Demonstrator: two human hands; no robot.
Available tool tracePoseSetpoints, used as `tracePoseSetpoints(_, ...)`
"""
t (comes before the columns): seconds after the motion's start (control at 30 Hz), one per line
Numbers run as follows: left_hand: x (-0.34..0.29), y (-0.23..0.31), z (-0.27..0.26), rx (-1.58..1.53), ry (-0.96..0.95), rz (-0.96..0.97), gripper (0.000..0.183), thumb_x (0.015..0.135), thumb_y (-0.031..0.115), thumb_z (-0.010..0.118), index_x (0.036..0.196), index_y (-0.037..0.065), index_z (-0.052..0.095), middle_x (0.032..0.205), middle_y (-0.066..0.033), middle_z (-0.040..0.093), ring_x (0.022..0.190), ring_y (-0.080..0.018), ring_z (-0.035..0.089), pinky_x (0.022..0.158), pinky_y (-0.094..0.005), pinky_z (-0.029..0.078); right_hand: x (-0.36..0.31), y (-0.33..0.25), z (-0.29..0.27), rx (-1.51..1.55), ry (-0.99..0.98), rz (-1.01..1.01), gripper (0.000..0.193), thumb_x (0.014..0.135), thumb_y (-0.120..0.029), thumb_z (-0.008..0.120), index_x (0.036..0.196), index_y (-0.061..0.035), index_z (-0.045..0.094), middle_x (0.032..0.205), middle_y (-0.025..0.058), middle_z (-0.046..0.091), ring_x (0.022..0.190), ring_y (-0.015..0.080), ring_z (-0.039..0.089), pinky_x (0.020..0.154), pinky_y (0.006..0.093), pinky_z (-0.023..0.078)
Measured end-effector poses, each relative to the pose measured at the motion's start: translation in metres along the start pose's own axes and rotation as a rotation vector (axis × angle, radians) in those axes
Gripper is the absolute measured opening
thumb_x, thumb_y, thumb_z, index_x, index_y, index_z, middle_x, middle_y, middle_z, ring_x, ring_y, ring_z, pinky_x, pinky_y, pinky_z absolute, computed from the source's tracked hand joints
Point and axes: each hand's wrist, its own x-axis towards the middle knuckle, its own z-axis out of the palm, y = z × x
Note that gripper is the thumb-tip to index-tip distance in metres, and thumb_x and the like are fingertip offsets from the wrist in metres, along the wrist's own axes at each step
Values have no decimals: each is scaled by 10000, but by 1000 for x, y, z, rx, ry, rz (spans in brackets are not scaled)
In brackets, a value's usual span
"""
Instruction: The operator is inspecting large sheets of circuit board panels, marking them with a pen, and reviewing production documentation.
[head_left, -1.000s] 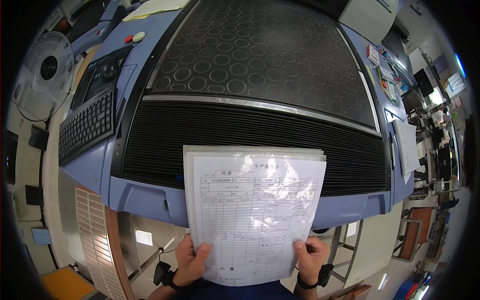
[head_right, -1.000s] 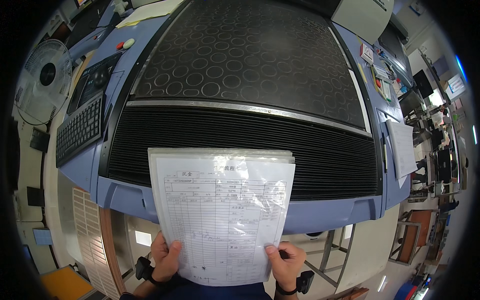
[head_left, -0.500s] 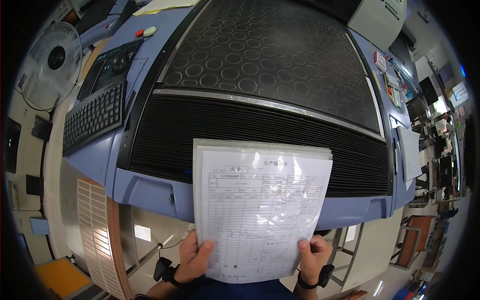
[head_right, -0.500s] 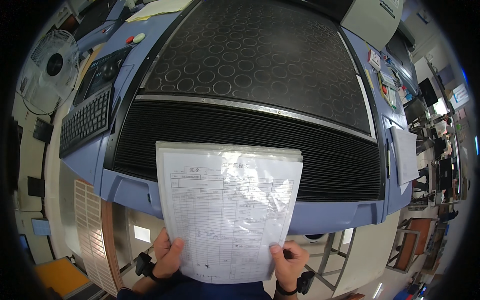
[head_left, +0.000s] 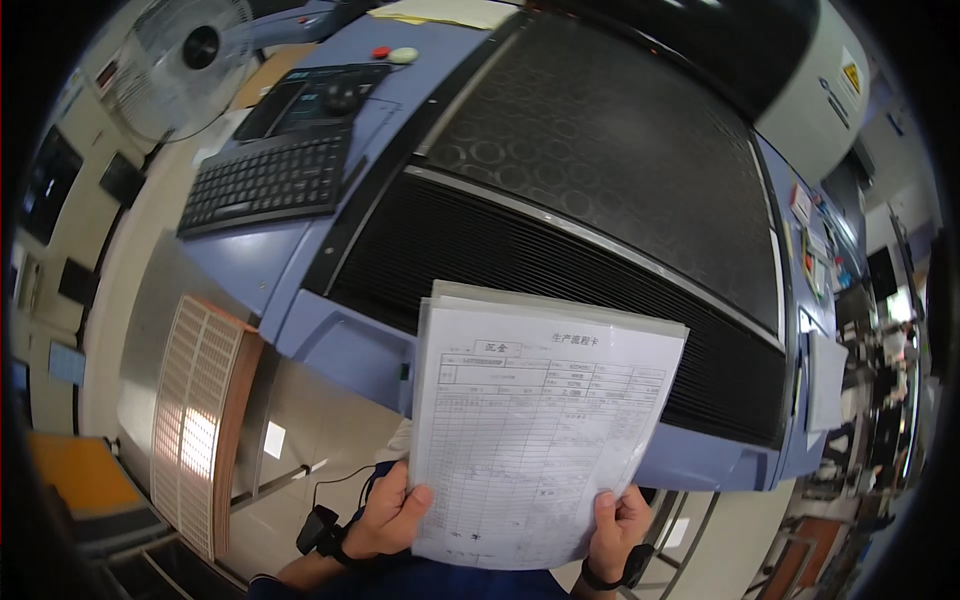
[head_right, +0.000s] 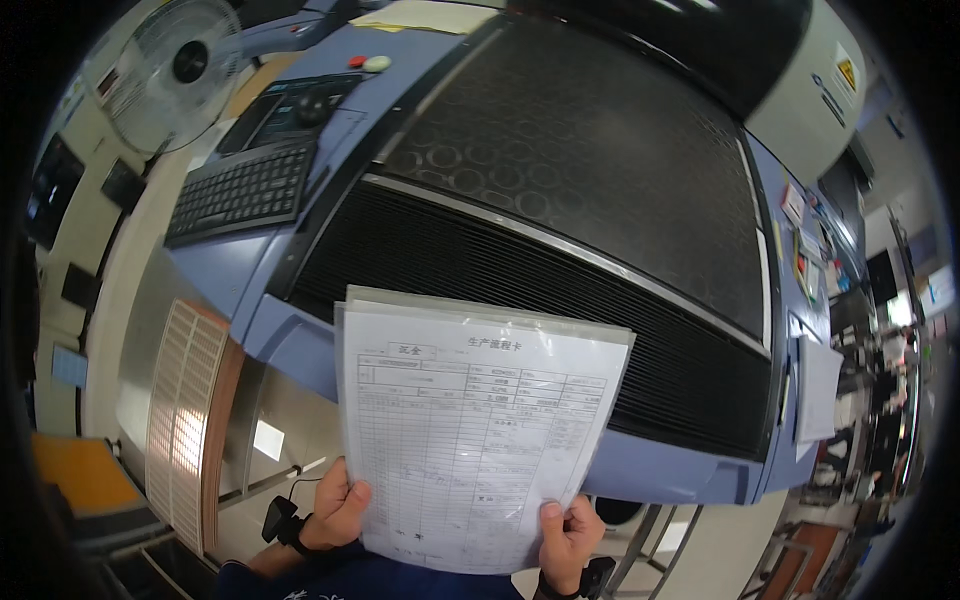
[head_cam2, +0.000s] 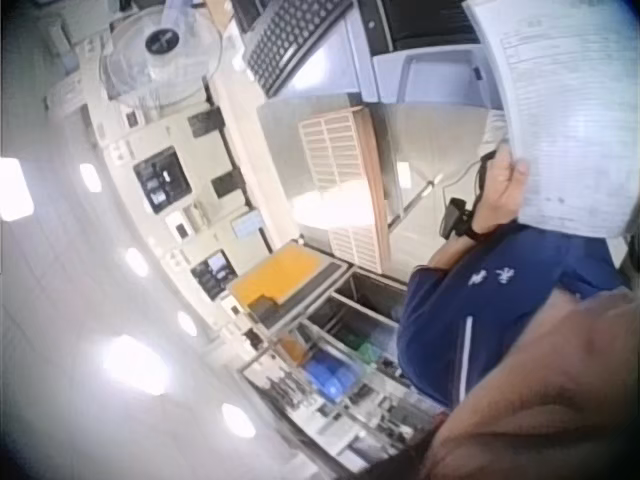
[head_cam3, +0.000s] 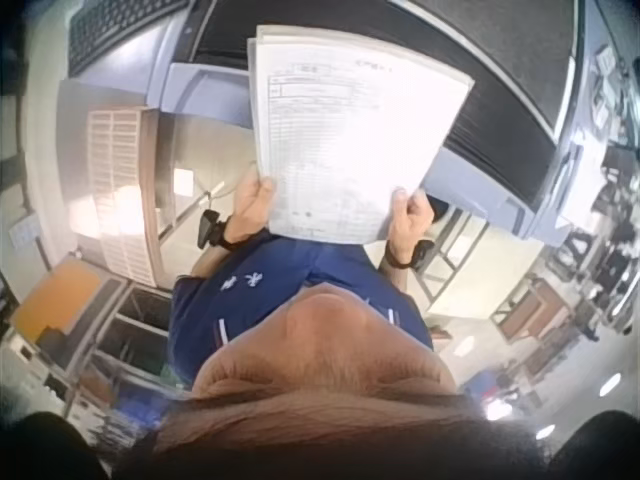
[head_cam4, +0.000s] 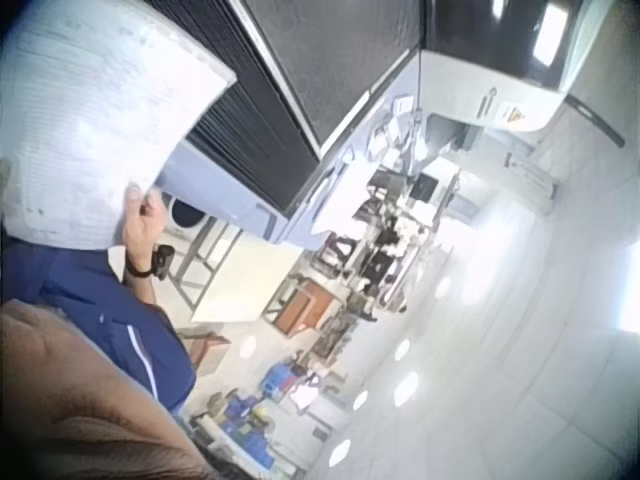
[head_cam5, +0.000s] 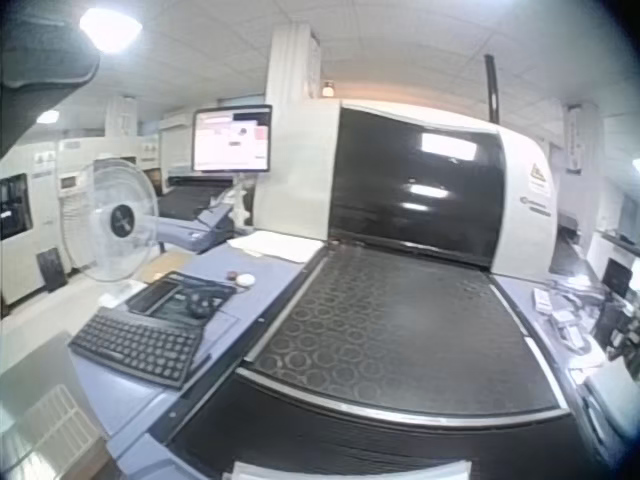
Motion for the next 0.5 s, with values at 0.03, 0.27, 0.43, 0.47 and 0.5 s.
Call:
tracePoseSetpoints(0.03, -1, 5, -2, 14, -20, -3, 435, 1012, 158, 465, 1347, -113, 411, 1110, -187, 660, 969, -192, 632, 883, -328, 480, 0, 0, 0, -6, -21, -6, 275, 926, -211, 683, 913, 62, 653, 706, -24, 558, 651, 42, 422, 591, 215, 316)
tracePoseSetpoints(0.27, -9, -26, -59, -422, 359, -50, 429, 1031, 278, 483, 1339, -20, 462, 912, -134, 653, 840, -181, 647, 621, -245, 493, 5, 4, 4, 0, -151, -42, 282, 977, -206, 605, 980, 75, 628, 846, 64, 668, 729, 64, 538, 691, 213, 413)
tracePoseSetpoints(0.43, -55, -153, -234, -881, 1266, -66, 623, 940, 489, 613, 1313, 13, 465, 989, -105, 615, 860, -185, 650, 588, -234, 526, 11, 4, 10, 17, -157, -83, 293, 986, -194, 580, 1027, 92, 627, 893, 80, 682, 767, 82, 564, 729, 219, 429)
tracePoseSetpoints(0.47, -63, -158, -257, -1000, 1407, -89, 690, 897, 532, 662, 1313, 17, 466, 1027, -107, 609, 873, -183, 649, 604, -232, 537, 11, 4, 9, 21, -161, -82, 293, 986, -194, 580, 1027, 92, 627, 893, 80, 682, 767, 82, 564, 729, 219, 429)
tracePoseSetpoints(0.5, -69, -155, -269, -999, 1408, -88, 690, 897, 532, 662, 1313, 17, 466, 1027, -107, 609, 873, -183, 649, 604, -232, 537, 12, 5, 8, 9, -157, -86, 297, 985, -196, 582, 1032, 92, 630, 893, 78, 682, 769, 85, 565, 728, 223, 430)
